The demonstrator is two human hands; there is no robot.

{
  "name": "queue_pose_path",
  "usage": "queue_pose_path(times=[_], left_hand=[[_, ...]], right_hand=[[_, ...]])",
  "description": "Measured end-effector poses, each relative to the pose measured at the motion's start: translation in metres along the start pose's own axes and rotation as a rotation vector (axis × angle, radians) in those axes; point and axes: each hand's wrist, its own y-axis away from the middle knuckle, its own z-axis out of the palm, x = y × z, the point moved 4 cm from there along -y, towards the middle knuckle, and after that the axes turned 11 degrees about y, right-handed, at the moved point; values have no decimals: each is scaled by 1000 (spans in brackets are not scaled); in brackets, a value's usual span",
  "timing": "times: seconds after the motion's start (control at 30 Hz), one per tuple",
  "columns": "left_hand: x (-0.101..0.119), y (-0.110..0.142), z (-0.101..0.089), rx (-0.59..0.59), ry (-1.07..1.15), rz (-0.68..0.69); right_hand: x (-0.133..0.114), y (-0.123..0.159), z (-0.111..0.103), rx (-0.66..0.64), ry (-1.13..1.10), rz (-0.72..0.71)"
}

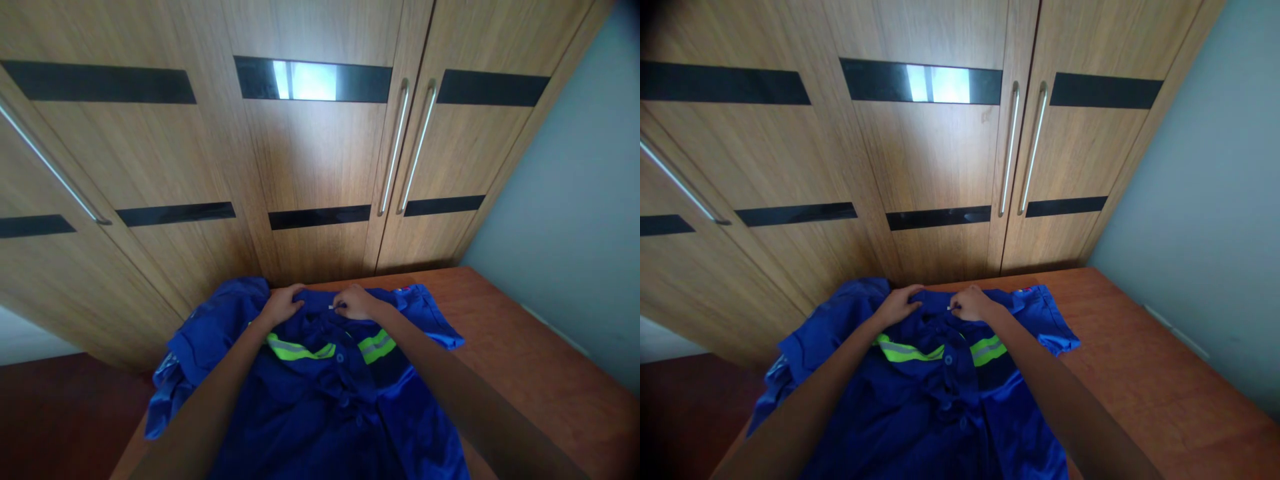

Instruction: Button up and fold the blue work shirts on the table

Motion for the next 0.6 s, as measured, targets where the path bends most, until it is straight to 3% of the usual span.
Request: queue_pose_path(times=[0.17,0.3,0.47,0.6], left_hand=[[13,-21,-41,211,172,11],[31,-50,-73,357,249,24],[54,-74,-88,450,394,88],[76,-72,-95,475,508,133]], right_hand=[[29,22,-47,128,-102,29],[48,41,-96,350,-276,119],[52,53,-141,607,-142,139],[39,53,-156,586,-77,110]])
